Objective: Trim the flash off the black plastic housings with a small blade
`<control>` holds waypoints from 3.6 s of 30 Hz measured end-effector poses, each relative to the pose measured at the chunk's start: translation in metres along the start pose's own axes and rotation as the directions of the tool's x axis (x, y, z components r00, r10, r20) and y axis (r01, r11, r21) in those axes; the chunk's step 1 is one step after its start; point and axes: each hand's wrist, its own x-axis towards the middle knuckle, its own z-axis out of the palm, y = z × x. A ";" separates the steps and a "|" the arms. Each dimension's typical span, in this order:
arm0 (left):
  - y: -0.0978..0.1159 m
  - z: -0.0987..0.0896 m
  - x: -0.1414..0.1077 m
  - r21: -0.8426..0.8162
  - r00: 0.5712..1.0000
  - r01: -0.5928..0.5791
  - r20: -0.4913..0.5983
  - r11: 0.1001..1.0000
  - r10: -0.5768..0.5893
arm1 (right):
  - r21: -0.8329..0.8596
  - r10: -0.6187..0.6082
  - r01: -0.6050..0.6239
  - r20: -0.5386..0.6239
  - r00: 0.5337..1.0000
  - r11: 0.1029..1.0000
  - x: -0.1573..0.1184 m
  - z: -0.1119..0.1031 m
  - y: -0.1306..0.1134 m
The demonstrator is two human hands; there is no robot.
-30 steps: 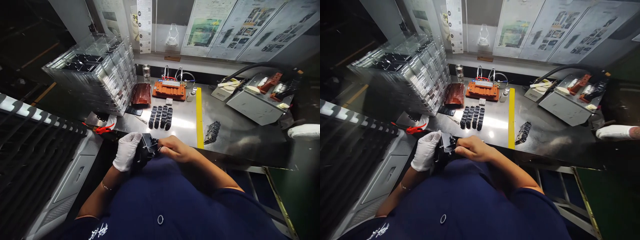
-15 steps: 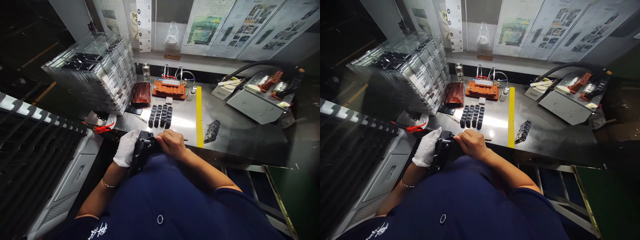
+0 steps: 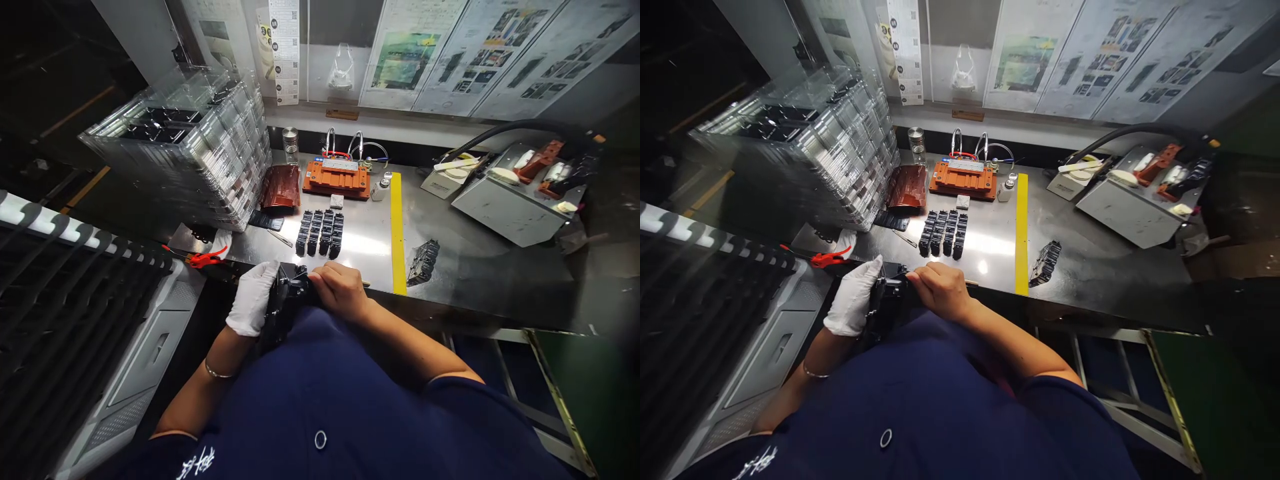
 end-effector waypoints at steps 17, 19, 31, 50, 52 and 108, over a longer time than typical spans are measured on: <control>0.008 0.001 -0.007 -0.024 0.992 -0.115 -0.055 0.993 0.113 | 0.310 0.053 -0.112 0.194 0.980 0.944 0.005 -0.008 0.004; 0.005 -0.001 -0.006 -0.021 0.991 -0.122 -0.064 0.992 0.121 | 0.341 0.063 -0.157 0.272 0.960 0.927 0.006 -0.010 0.003; -0.004 -0.002 -0.009 -0.018 0.966 -0.216 -0.151 0.976 0.211 | 0.654 -0.099 -0.350 0.547 0.831 0.670 0.014 -0.023 0.010; -0.007 -0.004 -0.006 0.031 0.960 -0.242 -0.140 0.970 0.244 | 0.303 -0.235 0.152 0.259 0.937 0.941 0.009 -0.011 0.008; -0.007 -0.003 -0.005 0.035 0.958 -0.243 -0.146 0.969 0.246 | 0.320 -0.253 0.162 0.266 0.930 0.934 0.010 -0.012 0.008; -0.029 -0.004 0.019 0.130 0.997 0.064 -0.041 0.989 -0.059 | -0.142 0.974 -0.966 0.110 0.200 0.215 -0.046 0.044 0.208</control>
